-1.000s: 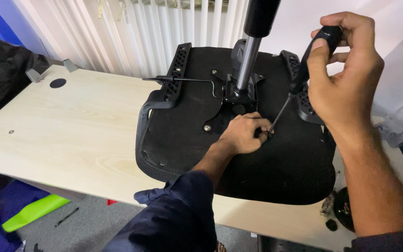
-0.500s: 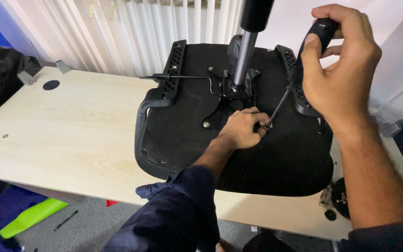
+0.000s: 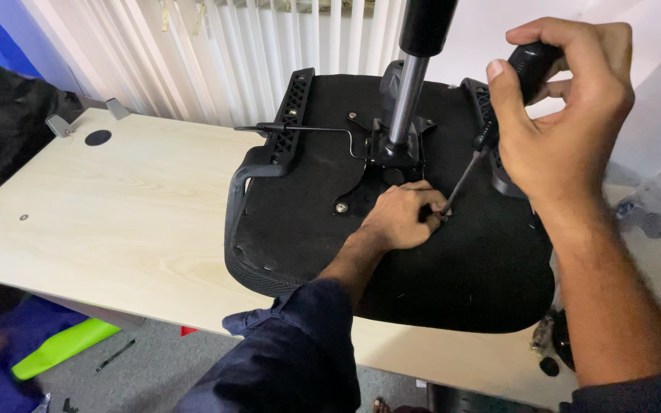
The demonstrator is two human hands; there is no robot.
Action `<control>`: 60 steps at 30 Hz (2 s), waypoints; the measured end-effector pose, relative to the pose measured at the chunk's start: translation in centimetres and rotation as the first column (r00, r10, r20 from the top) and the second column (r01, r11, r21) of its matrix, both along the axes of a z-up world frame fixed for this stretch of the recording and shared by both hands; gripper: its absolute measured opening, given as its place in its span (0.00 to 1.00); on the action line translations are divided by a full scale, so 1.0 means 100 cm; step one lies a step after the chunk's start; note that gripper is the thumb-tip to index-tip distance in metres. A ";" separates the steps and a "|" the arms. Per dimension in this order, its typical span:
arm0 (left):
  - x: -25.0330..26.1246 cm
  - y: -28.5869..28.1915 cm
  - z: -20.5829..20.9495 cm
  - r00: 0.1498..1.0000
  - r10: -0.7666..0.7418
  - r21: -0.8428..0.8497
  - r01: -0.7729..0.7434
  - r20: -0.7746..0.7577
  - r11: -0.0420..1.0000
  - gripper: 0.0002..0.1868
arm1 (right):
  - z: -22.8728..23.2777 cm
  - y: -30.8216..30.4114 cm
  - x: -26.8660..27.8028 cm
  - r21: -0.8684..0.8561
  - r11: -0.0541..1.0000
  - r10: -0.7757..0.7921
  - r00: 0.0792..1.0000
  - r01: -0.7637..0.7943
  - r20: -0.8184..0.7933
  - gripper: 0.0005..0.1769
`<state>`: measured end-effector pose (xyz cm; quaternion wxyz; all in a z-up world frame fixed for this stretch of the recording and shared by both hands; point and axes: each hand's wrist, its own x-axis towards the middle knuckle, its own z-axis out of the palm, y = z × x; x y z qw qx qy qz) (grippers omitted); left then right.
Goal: The person uses a screwdriver to tighten screws on the underside of an office chair seat, securing the seat to the gas lift mechanism.
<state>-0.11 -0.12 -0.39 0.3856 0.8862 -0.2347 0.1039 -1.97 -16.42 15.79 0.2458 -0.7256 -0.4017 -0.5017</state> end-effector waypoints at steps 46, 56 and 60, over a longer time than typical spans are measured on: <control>-0.007 -0.005 0.014 0.993 0.065 -0.063 -0.072 -0.103 0.995 0.11 | 0.004 0.010 0.036 0.297 0.799 0.600 0.731 -0.524 -0.324 0.12; -0.009 -0.007 0.016 0.999 0.036 -0.069 -0.034 0.030 0.997 0.06 | 0.007 0.020 0.040 0.242 0.837 0.544 0.795 -0.491 -0.268 0.10; -0.007 -0.003 0.016 1.000 -0.010 -0.078 0.011 0.014 0.997 0.05 | 0.009 0.025 0.043 0.230 0.876 0.478 0.822 -0.423 -0.309 0.11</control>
